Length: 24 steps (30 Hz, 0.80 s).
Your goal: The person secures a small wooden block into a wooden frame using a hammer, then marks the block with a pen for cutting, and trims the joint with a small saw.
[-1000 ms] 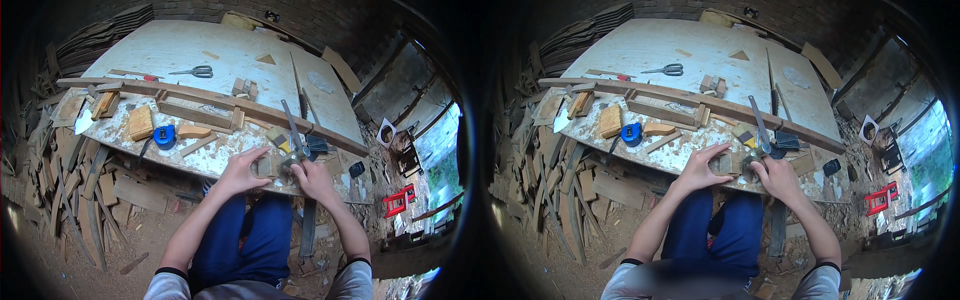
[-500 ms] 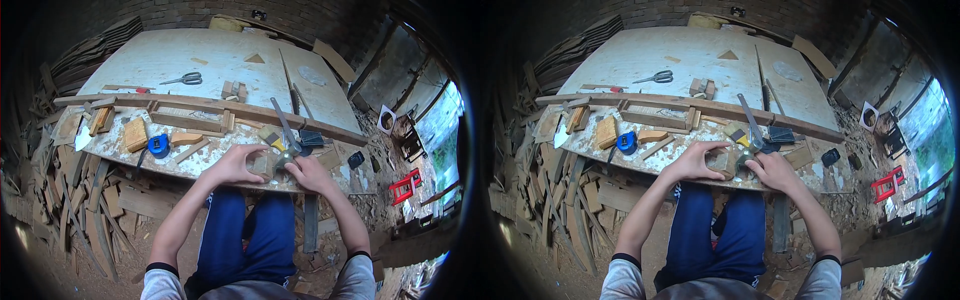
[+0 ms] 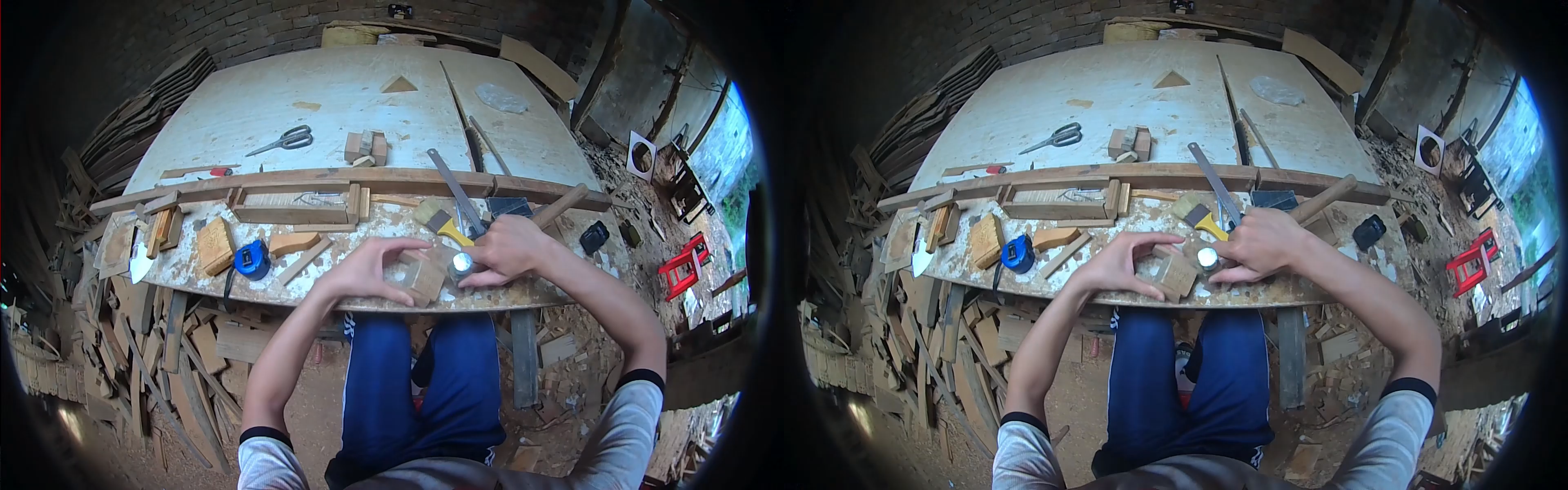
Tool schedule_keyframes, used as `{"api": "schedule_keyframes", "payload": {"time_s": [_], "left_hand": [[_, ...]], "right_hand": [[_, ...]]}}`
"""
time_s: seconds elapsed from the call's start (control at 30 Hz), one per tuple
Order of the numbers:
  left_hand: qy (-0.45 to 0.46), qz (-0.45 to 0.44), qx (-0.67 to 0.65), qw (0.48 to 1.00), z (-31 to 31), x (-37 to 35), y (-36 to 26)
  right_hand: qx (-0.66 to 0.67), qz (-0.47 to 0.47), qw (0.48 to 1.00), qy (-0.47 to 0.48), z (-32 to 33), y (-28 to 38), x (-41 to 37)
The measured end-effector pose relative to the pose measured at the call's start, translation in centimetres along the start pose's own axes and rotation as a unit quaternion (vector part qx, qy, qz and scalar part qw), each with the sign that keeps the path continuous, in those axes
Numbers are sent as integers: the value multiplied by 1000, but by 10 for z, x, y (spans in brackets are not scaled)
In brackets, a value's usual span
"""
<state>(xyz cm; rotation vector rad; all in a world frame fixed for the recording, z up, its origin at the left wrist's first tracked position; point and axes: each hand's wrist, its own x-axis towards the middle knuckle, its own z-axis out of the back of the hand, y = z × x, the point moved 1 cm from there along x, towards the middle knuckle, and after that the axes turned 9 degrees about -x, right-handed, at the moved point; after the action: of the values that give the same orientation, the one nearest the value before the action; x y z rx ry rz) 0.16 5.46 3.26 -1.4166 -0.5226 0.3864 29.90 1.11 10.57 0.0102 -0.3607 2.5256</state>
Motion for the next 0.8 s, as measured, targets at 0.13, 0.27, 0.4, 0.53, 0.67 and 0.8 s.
{"api": "schedule_keyframes", "payload": {"time_s": [0.13, 0.27, 0.4, 0.53, 0.67, 0.8], "left_hand": [[-40, -8, 46, 998, -1, -4, 10], [-89, -25, 89, 992, -4, -4, 12], [-130, -48, 141, 980, -6, -7, 8], [-155, -63, 163, 972, -8, -4, 9], [-164, -59, 201, 964, -11, -5, 7], [-161, -62, 222, 960, -15, -6, 5]], "right_hand": [[8, -21, 1000, 9, -10, -10, 2], [20, -100, 995, 16, -8, -8, 2], [68, -204, 975, -62, 21, 0, -5], [99, -282, 930, -216, 60, 6, -32], [121, -334, 828, -433, 68, -5, -61], [214, -420, 728, -498, 58, -27, -94]]}}
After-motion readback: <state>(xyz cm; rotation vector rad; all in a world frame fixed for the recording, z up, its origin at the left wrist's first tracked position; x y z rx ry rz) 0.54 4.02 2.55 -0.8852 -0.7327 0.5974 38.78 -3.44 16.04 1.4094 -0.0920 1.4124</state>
